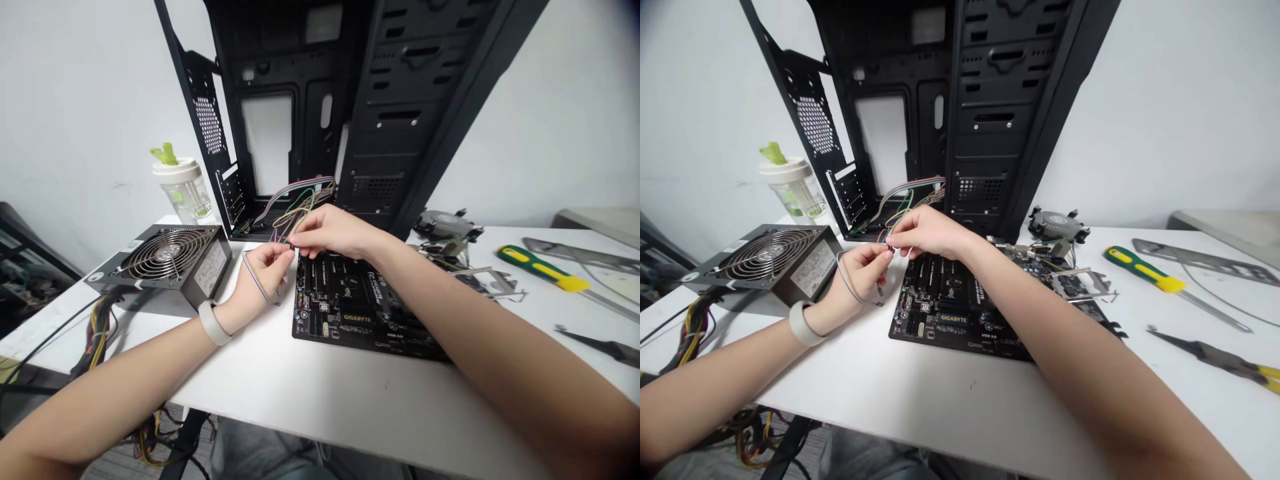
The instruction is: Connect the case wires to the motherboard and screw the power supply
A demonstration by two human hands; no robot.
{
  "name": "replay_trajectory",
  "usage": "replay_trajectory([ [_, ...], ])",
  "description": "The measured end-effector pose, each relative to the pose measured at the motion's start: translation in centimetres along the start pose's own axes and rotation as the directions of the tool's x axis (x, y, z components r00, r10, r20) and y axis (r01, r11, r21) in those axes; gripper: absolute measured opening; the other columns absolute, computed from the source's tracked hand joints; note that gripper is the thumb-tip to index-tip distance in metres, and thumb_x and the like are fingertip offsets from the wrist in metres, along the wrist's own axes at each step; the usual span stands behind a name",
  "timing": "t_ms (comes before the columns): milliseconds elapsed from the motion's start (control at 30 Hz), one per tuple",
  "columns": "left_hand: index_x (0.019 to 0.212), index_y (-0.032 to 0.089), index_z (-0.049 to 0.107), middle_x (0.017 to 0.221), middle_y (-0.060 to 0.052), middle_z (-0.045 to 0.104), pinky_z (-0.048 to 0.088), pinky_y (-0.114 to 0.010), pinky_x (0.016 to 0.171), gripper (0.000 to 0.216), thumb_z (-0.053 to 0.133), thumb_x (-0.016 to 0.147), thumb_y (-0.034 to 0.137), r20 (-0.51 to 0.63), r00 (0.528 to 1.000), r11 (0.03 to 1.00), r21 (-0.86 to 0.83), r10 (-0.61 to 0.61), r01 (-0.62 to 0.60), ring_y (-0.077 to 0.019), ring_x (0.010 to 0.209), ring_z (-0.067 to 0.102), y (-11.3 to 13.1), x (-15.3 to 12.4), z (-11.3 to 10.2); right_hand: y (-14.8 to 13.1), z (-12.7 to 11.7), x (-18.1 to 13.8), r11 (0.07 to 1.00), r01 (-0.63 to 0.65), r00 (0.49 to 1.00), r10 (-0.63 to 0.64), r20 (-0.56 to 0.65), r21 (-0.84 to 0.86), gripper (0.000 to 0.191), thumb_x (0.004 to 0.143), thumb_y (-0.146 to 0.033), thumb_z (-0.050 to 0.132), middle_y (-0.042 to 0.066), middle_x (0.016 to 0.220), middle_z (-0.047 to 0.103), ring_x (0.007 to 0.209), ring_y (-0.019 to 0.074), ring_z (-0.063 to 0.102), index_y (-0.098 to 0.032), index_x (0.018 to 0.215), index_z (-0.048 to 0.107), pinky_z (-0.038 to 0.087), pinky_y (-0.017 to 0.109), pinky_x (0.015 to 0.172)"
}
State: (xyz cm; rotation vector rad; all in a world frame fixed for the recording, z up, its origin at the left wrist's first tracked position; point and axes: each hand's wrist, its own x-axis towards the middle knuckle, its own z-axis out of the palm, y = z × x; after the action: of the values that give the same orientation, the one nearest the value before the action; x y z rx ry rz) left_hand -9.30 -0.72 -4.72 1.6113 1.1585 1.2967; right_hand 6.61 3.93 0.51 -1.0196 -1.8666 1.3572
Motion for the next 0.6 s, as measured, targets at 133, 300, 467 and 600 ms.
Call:
replay_trajectory([
  [133,0.077,0.014,0.062,0.055,0.003,0.054,0.037,-0.018,0.04,0.018,0.062,0.077,0.032,-0.033,0.999,0.999,-0.027,0.017,-0.018,-0.0065,0.042,0.045,0.3,-0.1,-0.08,0.47,-0.1,0.16,0.997,0.023,0.999,-0.025,0.023,0.073,0.01,0.074,-0.017,0.073,0.0,0.056,0.063,0.051,0.0058,0.056,-0.012,0.066,0.07,0.047,0.015,0.048],
  [300,0.078,0.014,0.062,0.059,0.002,0.057,0.039,-0.019,0.041,0.02,0.068,0.073,0.032,-0.039,0.999,0.998,-0.055,0.004,-0.006,-0.0071,0.044,0.048,0.38,-0.06,-0.06,0.43,0.25,0.18,0.997,0.017,1.0,-0.018,0.006,0.08,0.011,0.075,-0.014,0.071,-0.001,0.053,0.061,0.05,0.0057,0.056,-0.012,0.064,0.068,0.046,0.014,0.047],
  [467,0.073,0.014,0.063,0.056,0.002,0.055,0.039,-0.019,0.042,0.018,0.064,0.076,0.032,-0.014,1.0,1.0,-0.022,0.019,-0.019,-0.0071,0.044,0.047,0.61,-0.1,-0.1,0.38,0.55,0.23,0.998,0.017,1.0,-0.017,-0.002,0.056,0.013,0.076,-0.014,0.07,-0.002,0.052,0.06,0.05,0.0055,0.055,-0.012,0.063,0.067,0.046,0.014,0.047],
  [600,0.074,0.014,0.065,0.056,0.002,0.056,0.037,-0.019,0.042,0.019,0.063,0.076,0.033,-0.006,1.0,0.999,-0.025,0.021,-0.021,-0.0073,0.045,0.046,0.68,-0.22,-0.14,0.4,0.39,0.24,1.0,0.018,1.0,-0.018,0.01,0.026,0.012,0.077,-0.014,0.07,-0.002,0.053,0.061,0.051,0.0058,0.055,-0.013,0.065,0.069,0.047,0.015,0.048],
])
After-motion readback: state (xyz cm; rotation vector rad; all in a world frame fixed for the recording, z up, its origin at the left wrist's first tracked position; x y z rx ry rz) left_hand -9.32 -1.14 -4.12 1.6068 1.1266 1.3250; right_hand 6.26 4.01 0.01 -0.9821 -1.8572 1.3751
